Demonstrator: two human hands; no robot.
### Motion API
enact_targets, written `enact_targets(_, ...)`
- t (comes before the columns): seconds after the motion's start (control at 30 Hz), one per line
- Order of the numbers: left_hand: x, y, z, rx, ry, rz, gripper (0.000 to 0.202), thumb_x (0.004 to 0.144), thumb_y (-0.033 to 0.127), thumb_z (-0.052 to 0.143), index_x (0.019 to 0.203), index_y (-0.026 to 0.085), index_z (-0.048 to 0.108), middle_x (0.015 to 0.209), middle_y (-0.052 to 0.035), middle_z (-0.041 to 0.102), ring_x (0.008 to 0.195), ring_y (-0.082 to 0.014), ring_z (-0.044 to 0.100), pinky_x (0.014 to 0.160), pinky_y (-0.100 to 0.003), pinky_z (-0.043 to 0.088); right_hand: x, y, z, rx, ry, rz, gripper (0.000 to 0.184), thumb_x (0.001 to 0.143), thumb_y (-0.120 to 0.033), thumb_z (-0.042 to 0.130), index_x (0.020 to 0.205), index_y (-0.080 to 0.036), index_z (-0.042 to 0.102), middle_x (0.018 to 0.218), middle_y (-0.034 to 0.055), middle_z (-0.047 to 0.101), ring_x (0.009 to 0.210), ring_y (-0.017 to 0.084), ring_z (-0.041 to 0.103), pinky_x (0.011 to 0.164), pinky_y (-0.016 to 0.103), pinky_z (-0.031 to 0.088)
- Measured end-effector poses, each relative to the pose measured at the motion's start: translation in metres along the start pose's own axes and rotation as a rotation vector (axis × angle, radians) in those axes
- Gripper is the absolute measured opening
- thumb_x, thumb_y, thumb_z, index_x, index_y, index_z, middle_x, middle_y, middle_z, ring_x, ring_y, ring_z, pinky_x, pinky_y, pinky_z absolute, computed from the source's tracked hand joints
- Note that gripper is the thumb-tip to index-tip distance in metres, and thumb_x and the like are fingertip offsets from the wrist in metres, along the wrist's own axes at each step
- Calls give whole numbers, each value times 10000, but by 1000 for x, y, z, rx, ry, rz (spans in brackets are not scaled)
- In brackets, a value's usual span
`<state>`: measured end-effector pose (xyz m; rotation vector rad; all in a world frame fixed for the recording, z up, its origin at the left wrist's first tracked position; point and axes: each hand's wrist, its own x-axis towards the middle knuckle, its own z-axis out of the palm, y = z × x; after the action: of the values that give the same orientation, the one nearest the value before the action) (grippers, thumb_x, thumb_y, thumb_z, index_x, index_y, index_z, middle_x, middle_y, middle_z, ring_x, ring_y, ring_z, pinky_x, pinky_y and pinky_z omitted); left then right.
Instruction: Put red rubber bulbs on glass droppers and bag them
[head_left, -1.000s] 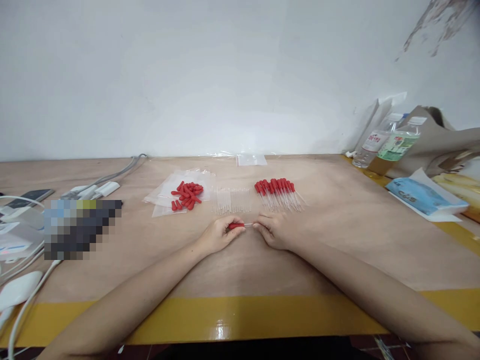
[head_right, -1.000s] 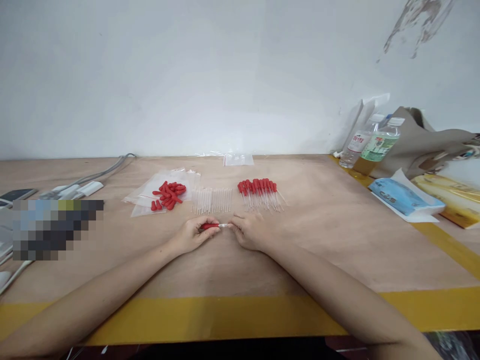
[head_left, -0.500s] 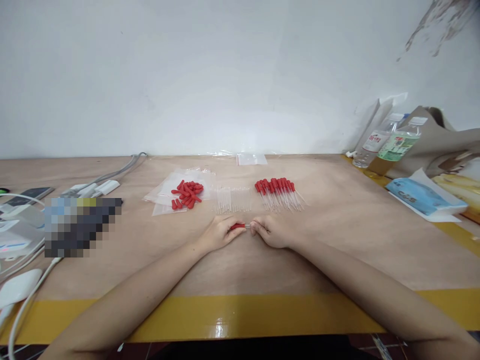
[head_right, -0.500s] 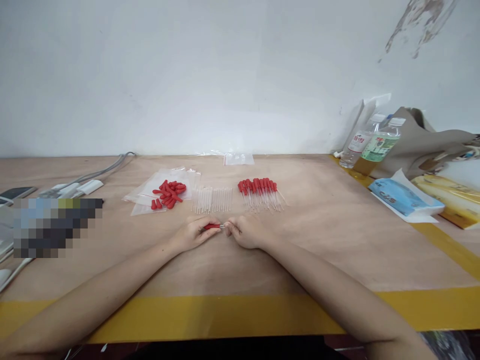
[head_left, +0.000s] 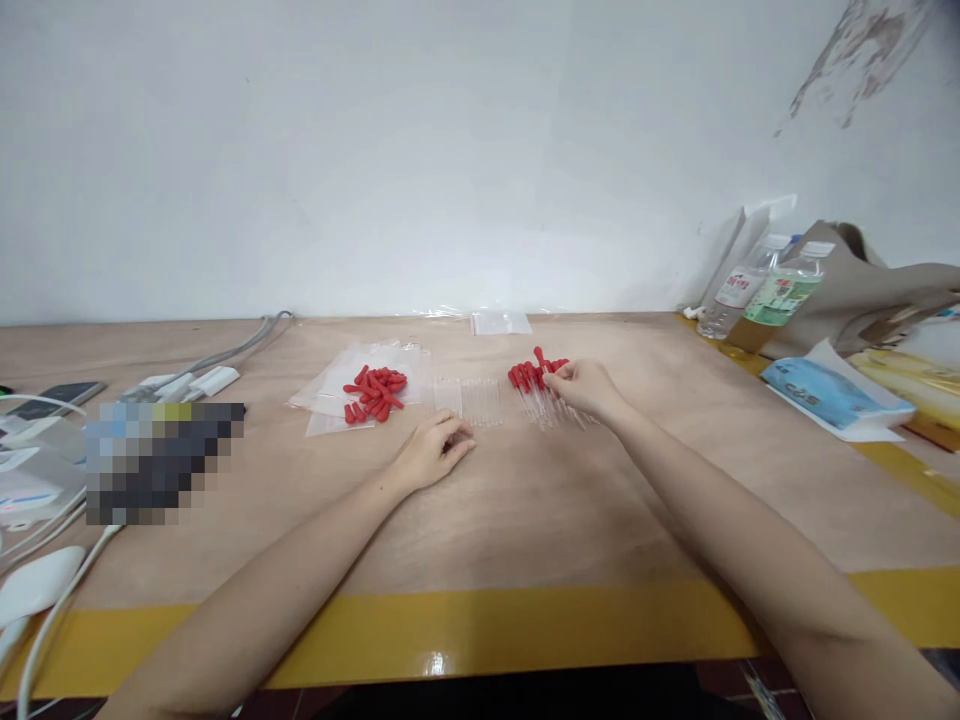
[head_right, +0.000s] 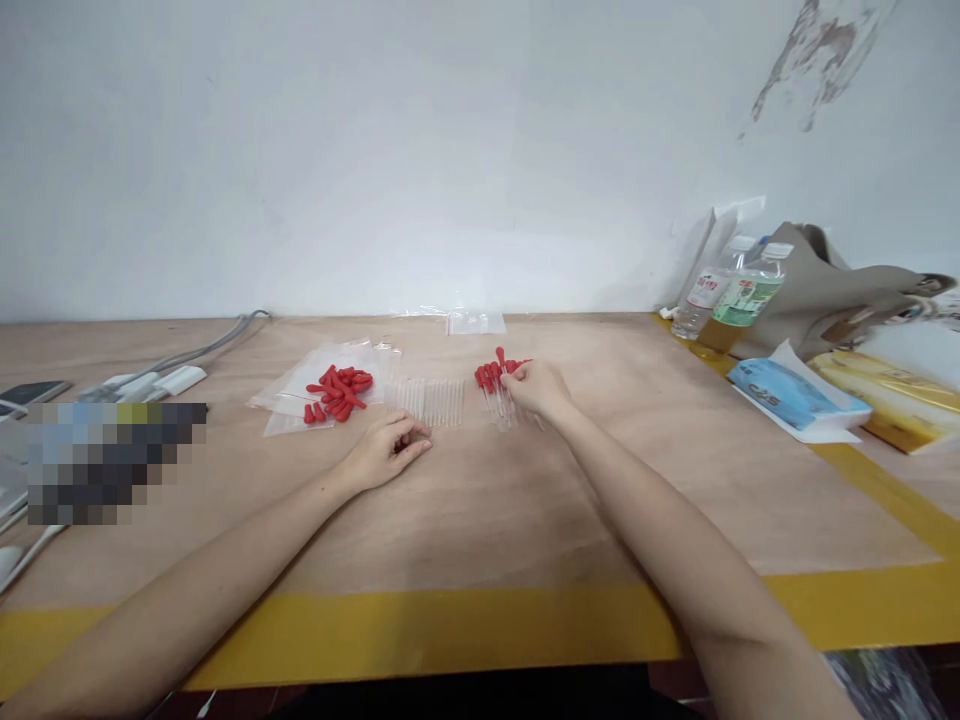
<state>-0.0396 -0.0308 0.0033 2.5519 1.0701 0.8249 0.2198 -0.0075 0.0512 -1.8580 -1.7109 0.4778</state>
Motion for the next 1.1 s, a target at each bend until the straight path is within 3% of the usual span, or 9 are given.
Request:
enact_targets(0.1, 1, 1, -1, -17, -17, -7, 152, 820, 276, 484, 849, 162, 580, 783, -20, 513, 665, -111, 507, 631, -240, 422, 12, -1, 5, -164, 82, 64, 304, 725, -368, 465, 519, -176, 578, 538, 24, 575, 546, 140, 532, 494, 227, 327)
enact_targets(0.27, 0, 0, -1, -23, -19, 0, 149, 821, 269, 484, 848, 164, 586, 783, -22, 521, 672, -113, 511, 638, -244, 421, 12, -3, 20, -287, 57, 95, 241, 711, -338, 478, 568, -186, 599, 631, 48, 618, 626, 170, 572, 521, 239, 343)
enact_targets(0.47, 0, 1, -2, -18, -23, 1, 150, 821, 270, 484, 836, 161, 585, 773, -24, 518, 666, -115, 512, 627, -245, 420, 6, -8, 23, -338, 93, 3, 349, 768, -444, 438, 602, -190, 611, 677, 57, 632, 687, 194, 589, 582, 271, 382)
enact_targets(0.6, 1, 2, -1, -19, -18, 4, 144, 821, 272, 484, 830, 167, 583, 768, -20, 519, 662, -114, 511, 625, -244, 420, 0, -26, 34, -320, 9, -62, 305, 774, -424, 460, 686, -194, 639, 761, 65, 653, 753, 196, 601, 621, 274, 405)
enact_targets(0.77, 0, 0, 0, -6, -9, 12, 157, 823, 283, 481, 850, 168, 584, 788, -26, 532, 664, -116, 510, 628, -245, 422, 5, -46, 56, -379, -105, -9, 287, 761, -364, 499, 891, -153, 644, 916, 132, 650, 867, 242, 603, 670, 314, 440)
enact_targets(0.87, 1, -5, -7, 124, 117, -11, 172, 825, 299, 481, 828, 165, 589, 786, -44, 553, 735, -154, 513, 692, -288, 416, 12, -52, 62, -396, -130, 12, 258, 742, -272, 522, 918, -125, 641, 930, 166, 644, 856, 260, 612, 662, 330, 451)
enact_targets(0.97, 1, -18, -24, 410, 308, -108, 188, 812, 315, 490, 785, 170, 606, 799, -78, 564, 822, -224, 488, 743, -365, 376, 15, -56, 65, -407, -157, 9, 231, 702, -186, 549, 899, -115, 647, 923, 175, 645, 841, 263, 618, 652, 328, 455)
enact_targets(1.1, -3, -42, -48, 717, 339, -234, 171, 780, 300, 518, 859, 206, 637, 916, -101, 553, 891, -278, 450, 718, -393, 336, 10, -60, 64, -413, -155, 1, 221, 719, -161, 526, 903, -107, 635, 907, 173, 644, 848, 270, 616, 647, 329, 452)
